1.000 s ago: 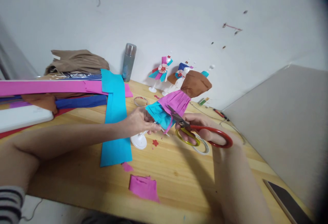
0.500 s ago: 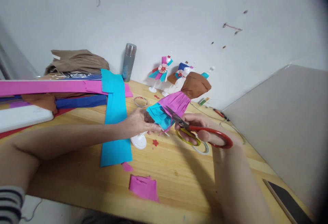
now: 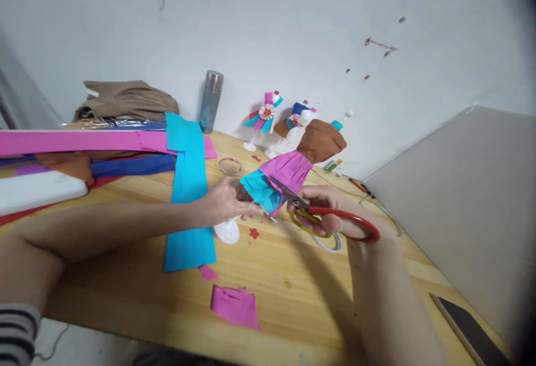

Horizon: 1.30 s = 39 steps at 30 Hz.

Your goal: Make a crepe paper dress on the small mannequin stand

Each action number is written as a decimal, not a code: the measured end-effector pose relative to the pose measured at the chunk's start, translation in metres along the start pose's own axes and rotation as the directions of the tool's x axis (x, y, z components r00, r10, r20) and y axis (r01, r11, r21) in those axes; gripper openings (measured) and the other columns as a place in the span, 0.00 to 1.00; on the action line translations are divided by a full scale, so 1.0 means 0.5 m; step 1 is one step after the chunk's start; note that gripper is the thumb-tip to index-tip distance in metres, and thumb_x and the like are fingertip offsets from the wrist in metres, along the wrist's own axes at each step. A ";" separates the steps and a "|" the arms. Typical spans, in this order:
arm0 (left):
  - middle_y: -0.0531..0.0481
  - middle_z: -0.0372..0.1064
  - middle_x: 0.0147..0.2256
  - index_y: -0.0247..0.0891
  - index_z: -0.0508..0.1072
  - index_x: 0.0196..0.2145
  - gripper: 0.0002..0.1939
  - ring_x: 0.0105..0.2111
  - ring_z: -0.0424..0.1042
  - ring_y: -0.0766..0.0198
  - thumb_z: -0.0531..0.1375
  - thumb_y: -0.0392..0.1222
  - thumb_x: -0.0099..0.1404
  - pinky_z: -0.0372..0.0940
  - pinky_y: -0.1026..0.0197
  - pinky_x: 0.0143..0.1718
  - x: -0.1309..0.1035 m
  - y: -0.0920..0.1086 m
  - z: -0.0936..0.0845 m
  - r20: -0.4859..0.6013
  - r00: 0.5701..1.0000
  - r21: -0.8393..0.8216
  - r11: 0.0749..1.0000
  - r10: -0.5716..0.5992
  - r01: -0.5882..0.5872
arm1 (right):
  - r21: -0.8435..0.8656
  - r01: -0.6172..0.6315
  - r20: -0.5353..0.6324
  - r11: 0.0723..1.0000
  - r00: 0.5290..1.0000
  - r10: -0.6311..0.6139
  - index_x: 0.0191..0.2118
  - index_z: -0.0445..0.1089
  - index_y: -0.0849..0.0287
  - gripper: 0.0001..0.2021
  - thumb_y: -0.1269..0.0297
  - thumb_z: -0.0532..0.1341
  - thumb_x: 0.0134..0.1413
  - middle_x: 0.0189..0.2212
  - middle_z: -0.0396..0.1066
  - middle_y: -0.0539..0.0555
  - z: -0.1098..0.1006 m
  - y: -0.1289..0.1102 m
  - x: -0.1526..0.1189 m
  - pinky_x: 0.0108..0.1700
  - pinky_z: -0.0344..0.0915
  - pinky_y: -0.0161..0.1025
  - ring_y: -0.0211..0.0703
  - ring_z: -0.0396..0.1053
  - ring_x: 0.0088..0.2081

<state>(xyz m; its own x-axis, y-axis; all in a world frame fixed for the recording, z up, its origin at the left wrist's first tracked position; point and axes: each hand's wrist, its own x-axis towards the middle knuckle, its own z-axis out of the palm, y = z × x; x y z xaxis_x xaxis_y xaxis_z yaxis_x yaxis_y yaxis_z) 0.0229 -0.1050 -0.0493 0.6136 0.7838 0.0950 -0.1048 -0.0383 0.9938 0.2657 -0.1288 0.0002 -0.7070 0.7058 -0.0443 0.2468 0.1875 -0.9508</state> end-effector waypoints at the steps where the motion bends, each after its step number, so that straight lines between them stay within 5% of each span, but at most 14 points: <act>1: 0.56 0.67 0.19 0.35 0.71 0.22 0.08 0.21 0.65 0.72 0.68 0.35 0.51 0.62 0.68 0.23 0.000 0.000 0.000 0.004 1.000 0.003 1.000 0.002 -0.002 | 0.004 0.007 -0.003 1.000 1.000 -0.007 0.40 0.69 0.64 0.34 0.34 0.67 0.43 0.21 0.61 0.45 0.000 0.001 0.000 0.18 0.47 0.29 0.27 0.54 0.18; 16: 0.53 0.69 0.22 0.33 0.72 0.24 0.08 0.24 0.66 0.70 0.68 0.38 0.53 0.62 0.66 0.27 -0.001 -0.004 0.000 -0.009 1.000 0.043 0.999 -0.028 0.029 | 0.006 -0.092 -0.079 0.996 0.993 0.092 0.37 0.69 0.62 0.33 0.34 0.69 0.37 0.18 0.59 0.43 -0.002 0.008 -0.006 0.15 0.46 0.29 0.27 0.50 0.16; 24: 0.52 0.71 0.24 0.32 0.74 0.26 0.11 0.23 0.64 0.71 0.68 0.43 0.53 0.59 0.67 0.25 0.009 -0.029 -0.008 0.028 0.998 0.072 0.996 0.048 -0.050 | 0.042 -0.059 -0.079 0.997 0.995 0.062 0.38 0.69 0.63 0.32 0.36 0.69 0.40 0.19 0.60 0.43 0.000 -0.001 -0.007 0.14 0.41 0.28 0.24 0.48 0.14; 39: 0.52 0.69 0.26 0.31 0.72 0.31 0.07 0.26 0.64 0.71 0.61 0.39 0.60 0.60 0.68 0.28 -0.004 -0.014 -0.009 0.088 0.984 0.091 0.983 0.153 -0.161 | 0.068 -0.063 -0.097 0.996 0.993 0.070 0.39 0.68 0.62 0.26 0.44 0.69 0.45 0.17 0.60 0.41 0.000 0.001 -0.009 0.14 0.41 0.28 0.24 0.46 0.12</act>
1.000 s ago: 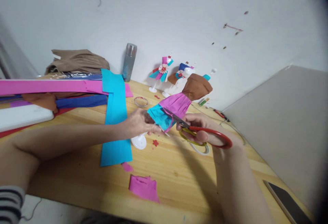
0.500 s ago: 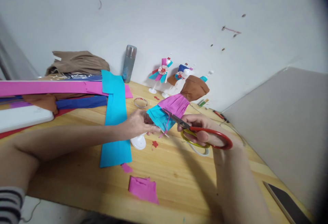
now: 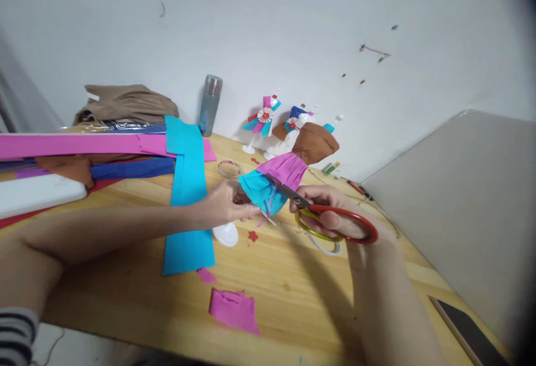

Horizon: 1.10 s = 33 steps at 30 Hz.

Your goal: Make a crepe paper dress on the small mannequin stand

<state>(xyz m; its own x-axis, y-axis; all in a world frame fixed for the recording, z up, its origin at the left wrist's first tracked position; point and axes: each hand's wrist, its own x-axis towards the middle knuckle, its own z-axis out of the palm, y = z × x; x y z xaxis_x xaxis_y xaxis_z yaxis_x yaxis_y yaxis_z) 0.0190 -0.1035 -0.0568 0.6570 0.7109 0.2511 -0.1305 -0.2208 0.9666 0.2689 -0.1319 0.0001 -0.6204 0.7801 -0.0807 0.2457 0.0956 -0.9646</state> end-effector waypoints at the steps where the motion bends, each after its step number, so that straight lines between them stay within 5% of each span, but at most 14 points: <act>1: 0.51 0.70 0.27 0.31 0.73 0.32 0.07 0.27 0.66 0.71 0.60 0.39 0.60 0.61 0.68 0.28 0.000 -0.004 -0.001 0.007 1.000 -0.011 1.000 0.009 -0.009 | -0.006 0.010 0.008 1.000 1.000 -0.010 0.40 0.68 0.62 0.27 0.42 0.68 0.45 0.17 0.60 0.41 0.000 -0.002 0.000 0.15 0.42 0.28 0.24 0.46 0.12; 9: 0.51 0.70 0.23 0.34 0.70 0.25 0.03 0.23 0.67 0.69 0.58 0.35 0.54 0.63 0.66 0.27 0.004 -0.003 -0.007 -0.004 0.999 -0.085 0.996 0.041 -0.042 | -0.137 0.034 0.137 0.990 0.990 -0.015 0.38 0.67 0.62 0.36 0.28 0.63 0.41 0.25 0.66 0.50 0.012 -0.028 0.003 0.21 0.52 0.32 0.31 0.58 0.21; 15: 0.52 0.70 0.23 0.34 0.70 0.26 0.03 0.24 0.69 0.68 0.58 0.36 0.56 0.64 0.65 0.27 0.006 -0.001 -0.006 -0.008 0.999 -0.119 0.992 0.041 -0.041 | -0.205 0.000 0.131 0.979 0.991 0.028 0.39 0.66 0.62 0.33 0.32 0.63 0.46 0.28 0.68 0.52 -0.004 -0.027 -0.006 0.25 0.58 0.34 0.34 0.62 0.23; 33: 0.49 0.70 0.27 0.33 0.69 0.28 0.05 0.27 0.69 0.67 0.60 0.37 0.59 0.66 0.61 0.33 0.001 -0.012 -0.004 0.011 1.000 -0.110 0.994 0.001 0.000 | -0.070 0.115 0.088 0.991 0.990 -0.108 0.43 0.66 0.62 0.31 0.35 0.61 0.51 0.29 0.69 0.53 0.002 -0.007 0.002 0.23 0.58 0.33 0.33 0.63 0.22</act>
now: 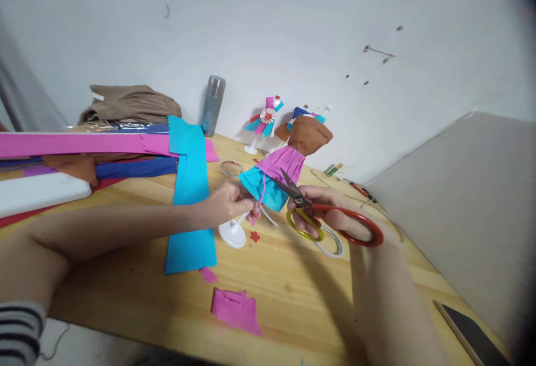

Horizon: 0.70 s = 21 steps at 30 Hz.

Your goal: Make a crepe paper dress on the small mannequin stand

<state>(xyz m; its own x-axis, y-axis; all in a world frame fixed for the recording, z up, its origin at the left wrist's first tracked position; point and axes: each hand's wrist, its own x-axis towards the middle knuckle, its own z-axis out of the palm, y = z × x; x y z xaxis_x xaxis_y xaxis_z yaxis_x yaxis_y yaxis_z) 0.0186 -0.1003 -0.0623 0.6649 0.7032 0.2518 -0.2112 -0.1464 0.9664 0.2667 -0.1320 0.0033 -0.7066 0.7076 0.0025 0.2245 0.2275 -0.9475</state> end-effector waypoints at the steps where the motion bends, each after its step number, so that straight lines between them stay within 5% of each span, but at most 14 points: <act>1: 0.49 0.70 0.27 0.34 0.69 0.28 0.05 0.26 0.69 0.66 0.60 0.38 0.59 0.66 0.61 0.33 0.000 -0.002 0.000 0.007 1.000 -0.010 1.000 0.003 -0.002 | 0.003 0.001 -0.005 1.000 1.000 -0.001 0.44 0.66 0.62 0.31 0.35 0.61 0.51 0.29 0.69 0.53 0.001 -0.002 0.000 0.23 0.58 0.33 0.33 0.63 0.22; 21: 0.48 0.72 0.25 0.32 0.73 0.25 0.07 0.27 0.71 0.64 0.63 0.40 0.57 0.69 0.58 0.36 -0.003 0.012 0.008 -0.039 0.997 -0.003 0.998 -0.067 0.067 | -0.008 0.012 -0.004 1.000 1.000 -0.012 0.42 0.66 0.61 0.32 0.33 0.60 0.50 0.28 0.68 0.53 0.015 -0.013 0.004 0.25 0.58 0.34 0.34 0.62 0.22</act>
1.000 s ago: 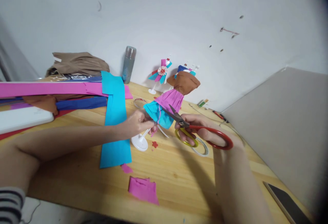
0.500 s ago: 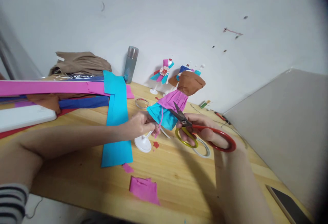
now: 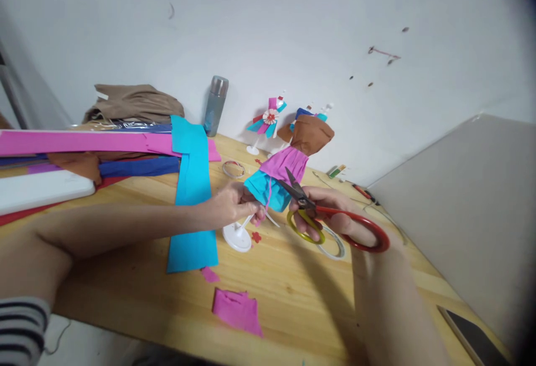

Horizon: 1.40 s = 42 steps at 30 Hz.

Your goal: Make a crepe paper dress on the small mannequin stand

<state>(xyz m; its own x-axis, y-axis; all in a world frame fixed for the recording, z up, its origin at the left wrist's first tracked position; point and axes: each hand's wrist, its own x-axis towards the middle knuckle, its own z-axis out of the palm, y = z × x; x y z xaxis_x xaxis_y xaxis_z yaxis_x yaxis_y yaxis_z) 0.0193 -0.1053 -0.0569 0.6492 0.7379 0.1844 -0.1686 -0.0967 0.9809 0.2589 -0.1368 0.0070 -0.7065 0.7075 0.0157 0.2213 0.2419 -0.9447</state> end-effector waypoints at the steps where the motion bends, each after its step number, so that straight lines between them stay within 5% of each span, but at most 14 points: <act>1: 0.48 0.73 0.25 0.32 0.74 0.25 0.07 0.27 0.71 0.64 0.62 0.39 0.57 0.69 0.58 0.36 0.000 0.000 0.000 -0.001 1.000 0.000 1.000 -0.004 0.004 | 0.002 -0.001 0.002 1.000 1.000 0.001 0.43 0.66 0.61 0.33 0.32 0.61 0.49 0.28 0.68 0.53 0.000 -0.001 0.000 0.25 0.57 0.34 0.34 0.62 0.22; 42: 0.49 0.74 0.27 0.33 0.72 0.29 0.08 0.28 0.72 0.65 0.65 0.40 0.58 0.68 0.61 0.34 0.006 -0.012 0.003 0.000 1.000 -0.026 0.999 -0.019 0.019 | -0.008 -0.045 0.003 0.999 0.999 0.045 0.42 0.67 0.63 0.35 0.31 0.61 0.47 0.26 0.68 0.52 0.011 -0.003 0.003 0.22 0.57 0.31 0.31 0.61 0.20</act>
<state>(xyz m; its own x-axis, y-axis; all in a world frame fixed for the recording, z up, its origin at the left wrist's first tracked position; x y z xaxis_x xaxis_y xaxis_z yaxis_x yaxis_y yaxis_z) 0.0231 -0.1036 -0.0622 0.6526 0.7394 0.1655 -0.1753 -0.0651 0.9824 0.2539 -0.1396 0.0064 -0.6977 0.7158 -0.0279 0.2585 0.2152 -0.9418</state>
